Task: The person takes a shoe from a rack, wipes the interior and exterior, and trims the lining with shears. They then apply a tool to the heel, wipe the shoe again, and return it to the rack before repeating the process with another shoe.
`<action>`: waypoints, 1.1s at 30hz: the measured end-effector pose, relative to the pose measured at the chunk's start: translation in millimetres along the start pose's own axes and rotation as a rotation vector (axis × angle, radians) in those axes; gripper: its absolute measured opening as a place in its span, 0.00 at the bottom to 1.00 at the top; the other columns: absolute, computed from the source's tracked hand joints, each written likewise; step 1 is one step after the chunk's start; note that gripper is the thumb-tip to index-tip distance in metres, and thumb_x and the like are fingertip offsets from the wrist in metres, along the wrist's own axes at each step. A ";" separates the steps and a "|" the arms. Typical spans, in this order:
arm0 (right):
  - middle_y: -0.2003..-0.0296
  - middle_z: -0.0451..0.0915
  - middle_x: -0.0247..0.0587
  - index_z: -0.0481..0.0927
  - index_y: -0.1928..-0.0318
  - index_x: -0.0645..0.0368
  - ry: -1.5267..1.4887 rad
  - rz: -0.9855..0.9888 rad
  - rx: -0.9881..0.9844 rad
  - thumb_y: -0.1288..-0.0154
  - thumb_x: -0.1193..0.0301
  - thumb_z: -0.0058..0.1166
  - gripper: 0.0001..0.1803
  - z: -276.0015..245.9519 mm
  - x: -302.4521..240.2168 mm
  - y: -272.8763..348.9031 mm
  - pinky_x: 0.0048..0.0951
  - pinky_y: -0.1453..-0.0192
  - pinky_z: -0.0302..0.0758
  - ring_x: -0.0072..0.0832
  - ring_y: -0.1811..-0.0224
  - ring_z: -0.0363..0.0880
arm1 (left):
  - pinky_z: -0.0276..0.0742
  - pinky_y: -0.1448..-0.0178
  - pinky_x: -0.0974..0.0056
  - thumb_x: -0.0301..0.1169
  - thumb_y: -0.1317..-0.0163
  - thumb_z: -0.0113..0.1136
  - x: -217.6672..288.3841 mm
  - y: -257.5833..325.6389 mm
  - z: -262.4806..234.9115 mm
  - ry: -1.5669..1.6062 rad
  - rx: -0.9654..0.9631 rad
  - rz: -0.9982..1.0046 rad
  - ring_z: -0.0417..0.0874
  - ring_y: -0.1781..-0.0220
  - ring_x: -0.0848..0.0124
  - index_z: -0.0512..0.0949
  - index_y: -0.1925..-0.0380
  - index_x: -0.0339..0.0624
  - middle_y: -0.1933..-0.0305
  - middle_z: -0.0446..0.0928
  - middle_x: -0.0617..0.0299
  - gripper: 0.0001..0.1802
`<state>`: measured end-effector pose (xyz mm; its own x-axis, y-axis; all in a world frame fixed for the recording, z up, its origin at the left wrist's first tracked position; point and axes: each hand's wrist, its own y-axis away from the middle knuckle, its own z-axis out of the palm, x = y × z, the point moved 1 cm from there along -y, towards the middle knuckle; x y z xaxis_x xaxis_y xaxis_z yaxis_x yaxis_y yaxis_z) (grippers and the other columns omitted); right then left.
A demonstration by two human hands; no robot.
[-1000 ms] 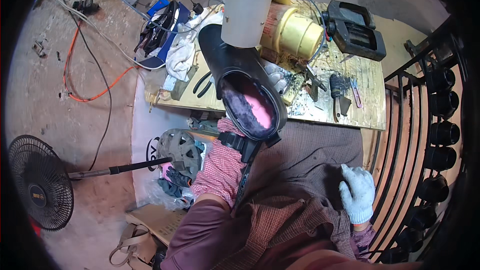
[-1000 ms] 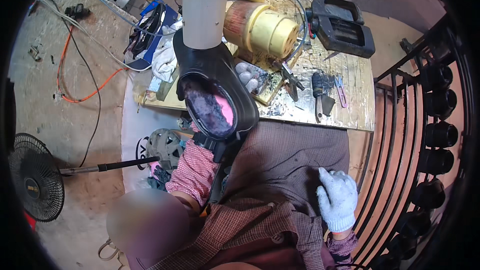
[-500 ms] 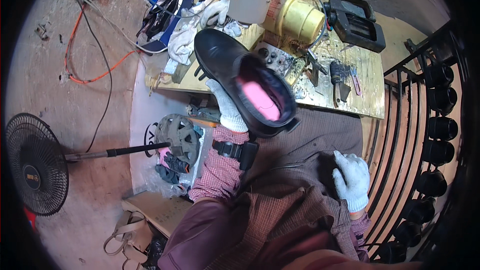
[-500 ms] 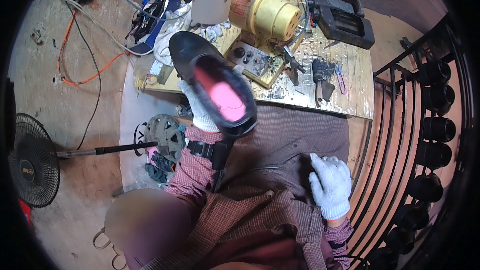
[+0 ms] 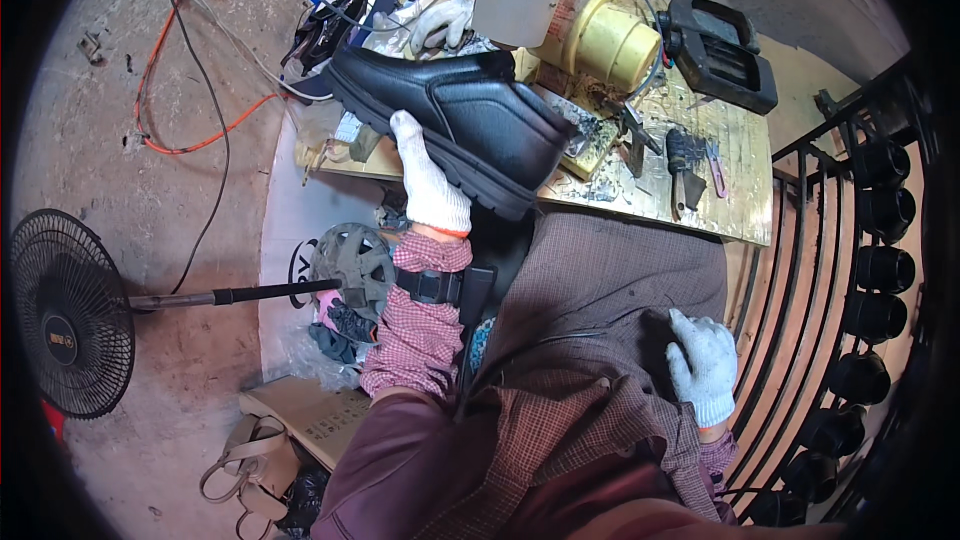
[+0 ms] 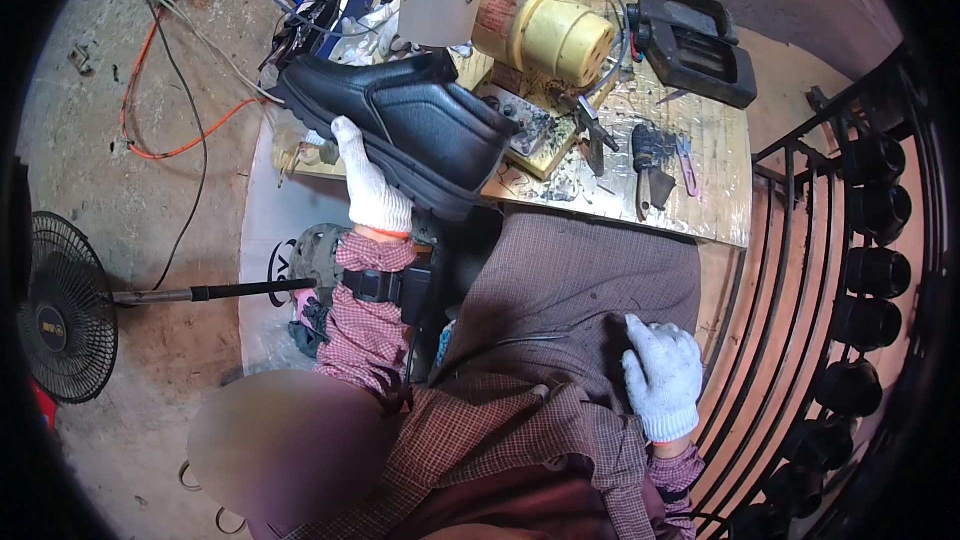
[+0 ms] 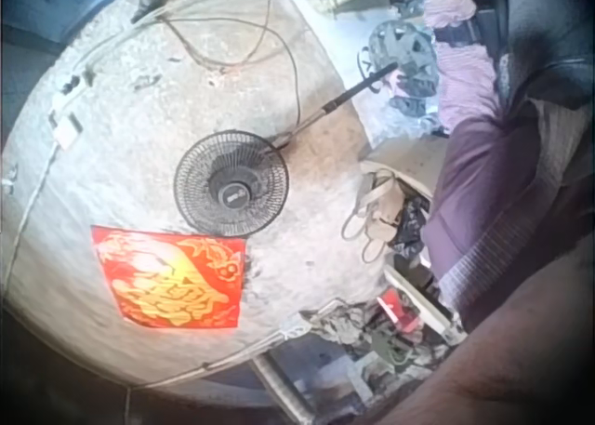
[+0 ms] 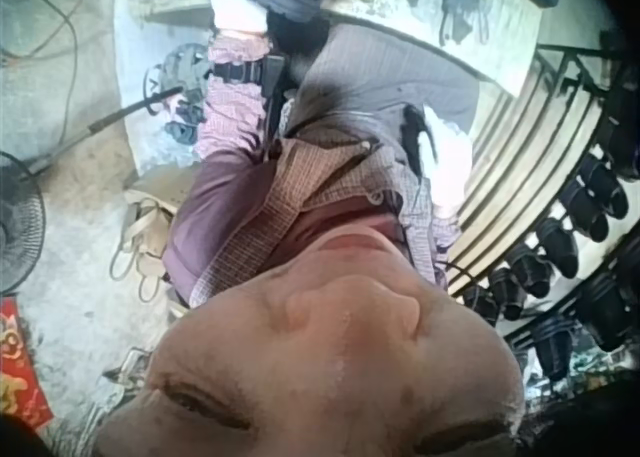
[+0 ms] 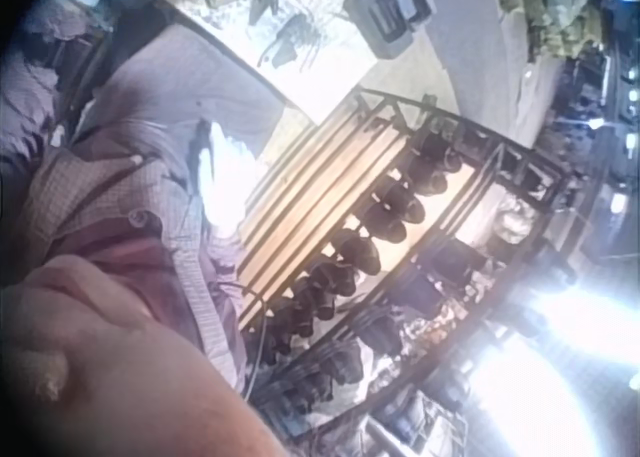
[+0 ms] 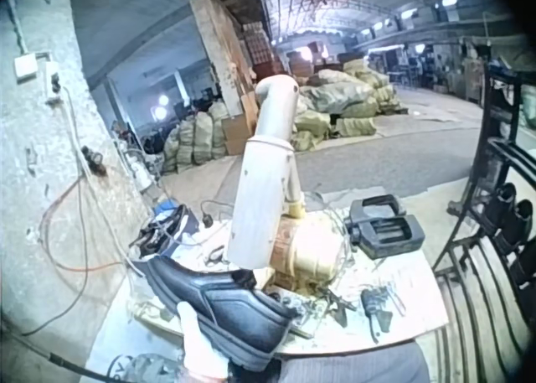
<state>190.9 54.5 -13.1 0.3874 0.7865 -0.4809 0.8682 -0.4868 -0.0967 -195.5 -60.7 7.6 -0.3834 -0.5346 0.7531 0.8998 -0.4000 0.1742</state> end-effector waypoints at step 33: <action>0.66 0.80 0.38 0.75 0.33 0.52 0.217 -0.659 -0.161 0.35 0.70 0.51 0.27 12.0 -98.6 -128.5 0.41 0.59 0.77 0.40 0.62 0.81 | 0.71 0.27 0.54 0.58 0.36 0.69 12.2 36.3 -18.9 -0.239 0.190 0.177 0.71 0.29 0.57 0.42 0.18 0.42 0.23 0.62 0.51 0.61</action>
<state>37.5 35.0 36.3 -0.1951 0.9639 -0.1810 0.9716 0.1648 -0.1696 -171.5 -95.8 11.1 -0.1793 -0.3852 0.9053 0.9792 -0.1590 0.1263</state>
